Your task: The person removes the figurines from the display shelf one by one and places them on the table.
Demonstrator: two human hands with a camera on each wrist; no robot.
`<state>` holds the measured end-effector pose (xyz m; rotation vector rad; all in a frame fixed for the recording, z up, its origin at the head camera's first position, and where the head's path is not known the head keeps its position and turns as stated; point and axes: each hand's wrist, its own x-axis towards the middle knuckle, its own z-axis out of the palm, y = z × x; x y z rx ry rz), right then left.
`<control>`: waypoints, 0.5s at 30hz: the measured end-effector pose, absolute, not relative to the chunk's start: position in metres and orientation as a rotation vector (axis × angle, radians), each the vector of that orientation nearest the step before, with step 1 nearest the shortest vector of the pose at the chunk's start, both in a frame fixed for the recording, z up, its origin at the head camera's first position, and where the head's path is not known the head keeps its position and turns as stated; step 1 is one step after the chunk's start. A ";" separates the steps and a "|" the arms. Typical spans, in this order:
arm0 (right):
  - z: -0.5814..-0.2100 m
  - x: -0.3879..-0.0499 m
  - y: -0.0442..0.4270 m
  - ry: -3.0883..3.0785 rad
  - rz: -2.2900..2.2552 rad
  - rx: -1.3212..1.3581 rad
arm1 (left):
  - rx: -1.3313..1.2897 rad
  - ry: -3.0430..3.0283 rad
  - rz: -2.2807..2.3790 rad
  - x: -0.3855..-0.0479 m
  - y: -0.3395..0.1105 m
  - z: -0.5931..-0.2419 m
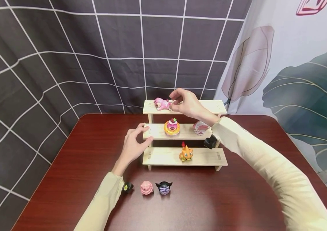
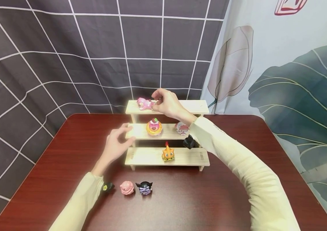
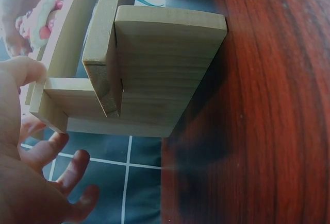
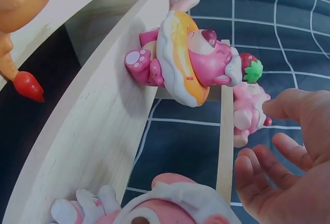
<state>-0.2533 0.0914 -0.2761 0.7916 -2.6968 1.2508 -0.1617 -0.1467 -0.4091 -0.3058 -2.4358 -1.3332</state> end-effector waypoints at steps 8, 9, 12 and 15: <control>-0.277 -0.258 0.085 -2.735 1.233 0.784 | -0.293 -2.449 -1.350 -0.161 -0.147 -0.408; -0.277 -0.259 0.085 -2.737 1.223 0.784 | -0.295 -2.447 -1.348 -0.161 -0.147 -0.408; -0.278 -0.260 0.083 -2.743 1.205 0.788 | -0.301 -2.441 -1.342 -0.162 -0.147 -0.408; -0.279 -0.262 0.082 -2.748 1.194 0.792 | -0.305 -2.437 -1.335 -0.162 -0.147 -0.408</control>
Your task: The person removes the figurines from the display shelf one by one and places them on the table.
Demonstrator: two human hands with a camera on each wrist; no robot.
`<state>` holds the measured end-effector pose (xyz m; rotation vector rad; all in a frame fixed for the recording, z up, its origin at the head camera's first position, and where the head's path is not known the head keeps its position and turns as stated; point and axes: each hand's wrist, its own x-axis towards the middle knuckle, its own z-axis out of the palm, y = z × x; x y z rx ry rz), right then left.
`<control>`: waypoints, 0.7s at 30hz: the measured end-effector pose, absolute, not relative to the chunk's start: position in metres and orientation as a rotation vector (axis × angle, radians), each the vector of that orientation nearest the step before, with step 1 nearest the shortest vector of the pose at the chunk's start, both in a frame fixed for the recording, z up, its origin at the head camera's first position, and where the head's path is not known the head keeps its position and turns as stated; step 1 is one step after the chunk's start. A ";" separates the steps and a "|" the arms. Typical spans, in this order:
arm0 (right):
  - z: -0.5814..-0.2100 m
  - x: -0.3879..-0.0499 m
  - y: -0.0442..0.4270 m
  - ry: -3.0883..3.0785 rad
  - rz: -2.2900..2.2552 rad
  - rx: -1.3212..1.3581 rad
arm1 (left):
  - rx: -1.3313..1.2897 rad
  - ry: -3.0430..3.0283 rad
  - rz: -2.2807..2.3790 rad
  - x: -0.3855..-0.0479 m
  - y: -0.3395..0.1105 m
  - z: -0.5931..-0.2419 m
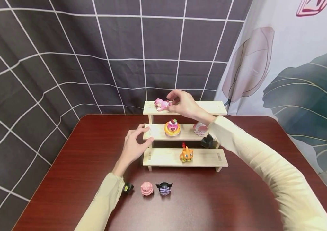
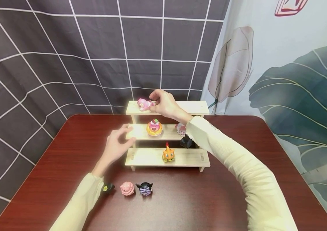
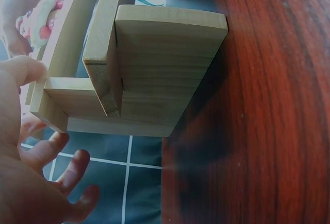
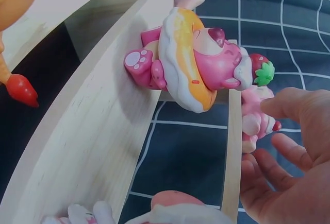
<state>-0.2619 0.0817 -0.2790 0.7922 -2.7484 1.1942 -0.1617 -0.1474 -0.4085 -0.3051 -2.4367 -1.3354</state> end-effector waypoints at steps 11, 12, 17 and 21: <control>-0.281 -0.263 0.079 -2.751 1.199 0.814 | -0.292 -2.447 -1.364 -0.160 -0.147 -0.407; -0.281 -0.263 0.079 -2.753 1.193 0.815 | -0.291 -2.448 -1.363 -0.160 -0.148 -0.407; -0.280 -0.264 0.077 -2.760 1.162 0.821 | -0.293 -2.444 -1.363 -0.160 -0.147 -0.407; -0.280 -0.264 0.076 -2.769 1.140 0.828 | -0.296 -2.438 -1.364 -0.161 -0.147 -0.408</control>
